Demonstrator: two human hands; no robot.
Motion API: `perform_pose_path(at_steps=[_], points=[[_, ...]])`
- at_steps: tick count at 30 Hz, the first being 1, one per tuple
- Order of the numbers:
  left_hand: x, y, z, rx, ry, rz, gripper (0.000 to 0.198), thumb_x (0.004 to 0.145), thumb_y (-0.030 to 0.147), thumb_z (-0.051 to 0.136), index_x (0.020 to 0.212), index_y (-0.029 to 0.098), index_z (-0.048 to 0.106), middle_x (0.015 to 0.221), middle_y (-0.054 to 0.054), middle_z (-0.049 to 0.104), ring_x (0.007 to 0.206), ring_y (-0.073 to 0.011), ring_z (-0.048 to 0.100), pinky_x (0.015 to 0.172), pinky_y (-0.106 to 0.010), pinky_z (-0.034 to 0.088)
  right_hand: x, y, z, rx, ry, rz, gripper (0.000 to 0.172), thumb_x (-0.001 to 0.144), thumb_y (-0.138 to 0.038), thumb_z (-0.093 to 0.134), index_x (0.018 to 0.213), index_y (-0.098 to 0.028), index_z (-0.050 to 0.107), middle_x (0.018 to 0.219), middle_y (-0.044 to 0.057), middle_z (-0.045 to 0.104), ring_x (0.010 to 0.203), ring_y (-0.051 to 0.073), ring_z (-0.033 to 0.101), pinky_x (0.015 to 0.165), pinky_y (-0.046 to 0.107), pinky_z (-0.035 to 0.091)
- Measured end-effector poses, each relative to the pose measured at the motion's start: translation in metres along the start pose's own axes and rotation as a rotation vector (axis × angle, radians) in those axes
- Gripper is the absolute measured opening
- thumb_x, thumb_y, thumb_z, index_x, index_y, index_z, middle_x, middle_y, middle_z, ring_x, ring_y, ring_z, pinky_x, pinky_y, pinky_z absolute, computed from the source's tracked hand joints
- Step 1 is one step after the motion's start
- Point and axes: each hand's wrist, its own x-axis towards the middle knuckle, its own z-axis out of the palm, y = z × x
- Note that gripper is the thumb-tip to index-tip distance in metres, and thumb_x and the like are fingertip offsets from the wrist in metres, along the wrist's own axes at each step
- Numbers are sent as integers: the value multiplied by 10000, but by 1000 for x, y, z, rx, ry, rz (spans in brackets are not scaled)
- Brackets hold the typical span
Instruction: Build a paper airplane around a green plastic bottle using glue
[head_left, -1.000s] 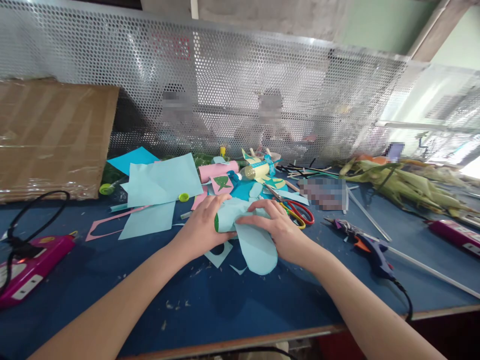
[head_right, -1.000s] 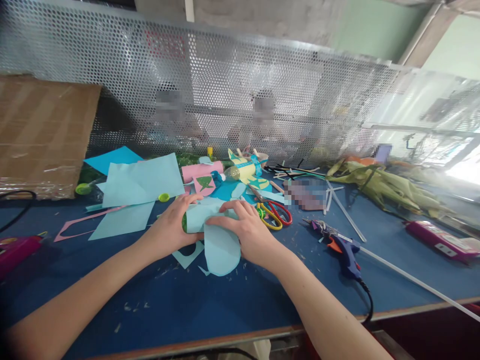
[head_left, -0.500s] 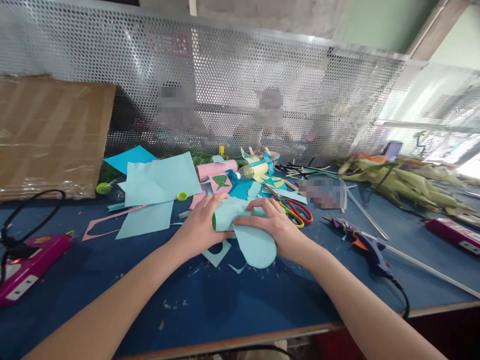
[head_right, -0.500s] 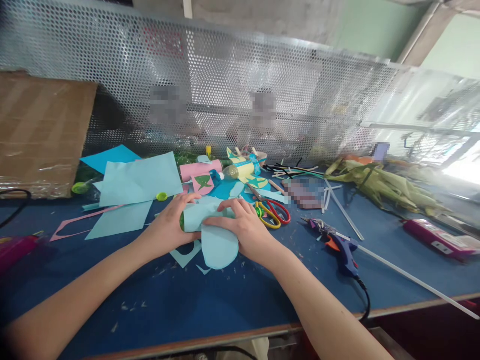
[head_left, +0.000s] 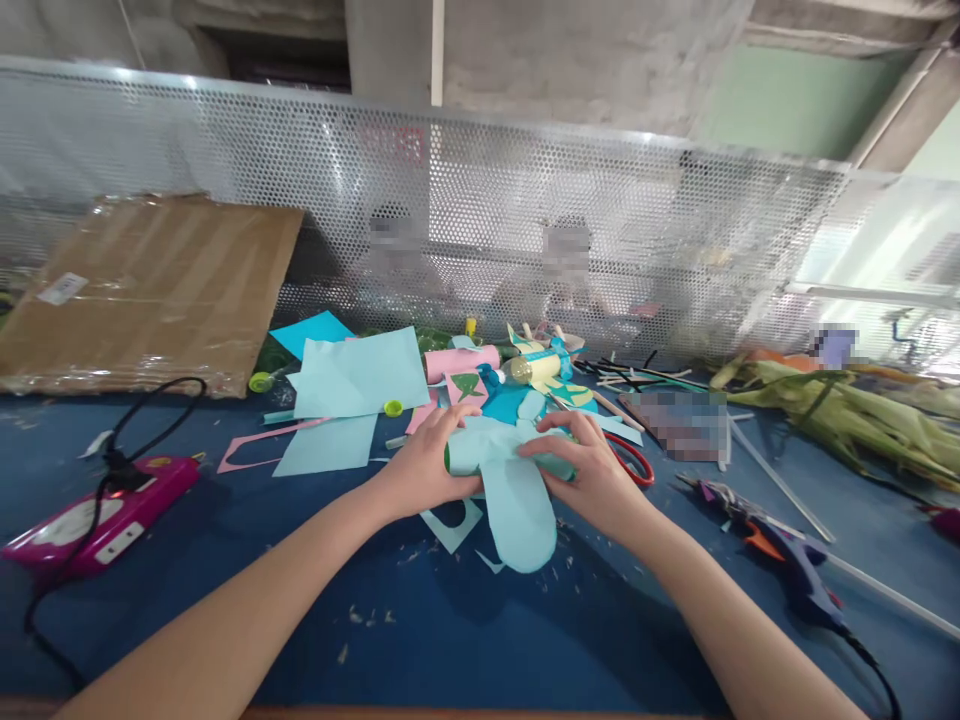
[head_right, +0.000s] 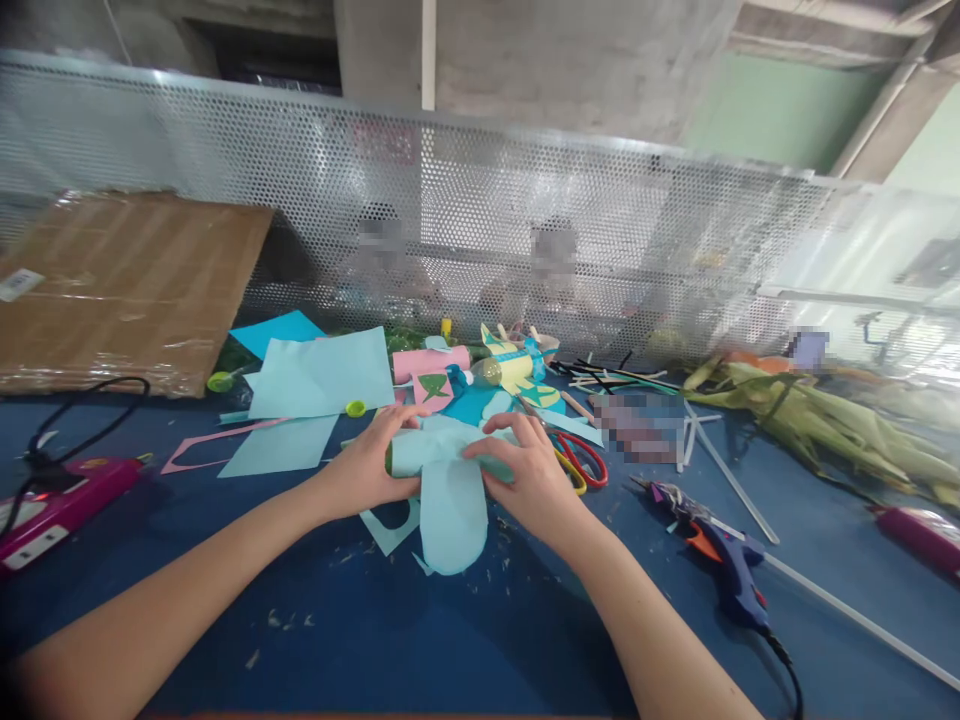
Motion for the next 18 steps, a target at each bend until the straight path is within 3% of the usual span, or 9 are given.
perform_pose_path(at_steps=[5,9,18], points=[[-2,1,0,46,42,64,466,750,281,663,1175,286,472,1254,-85,444,1210,-303,439,961,-469,413,1,0,2,-1,36,-16,201,810,-119,567,885,-266,681,1015,65,520,1004,250,515,884,470,462],[-4,7,0,103,66,134,223,772,153,610,957,275,590,1318,-55,407,1293,-297,366,1025,-469,365,1,0,2,16,2,15,219,801,-97,558,854,-265,688,1010,64,520,975,246,512,877,468,471],[-3,11,1,148,84,120,104,757,136,616,787,235,602,1157,-52,496,1149,-278,492,946,-458,440,2,3,4,50,-1,42,221,782,-92,588,871,-257,705,1003,61,525,980,238,508,873,443,470]])
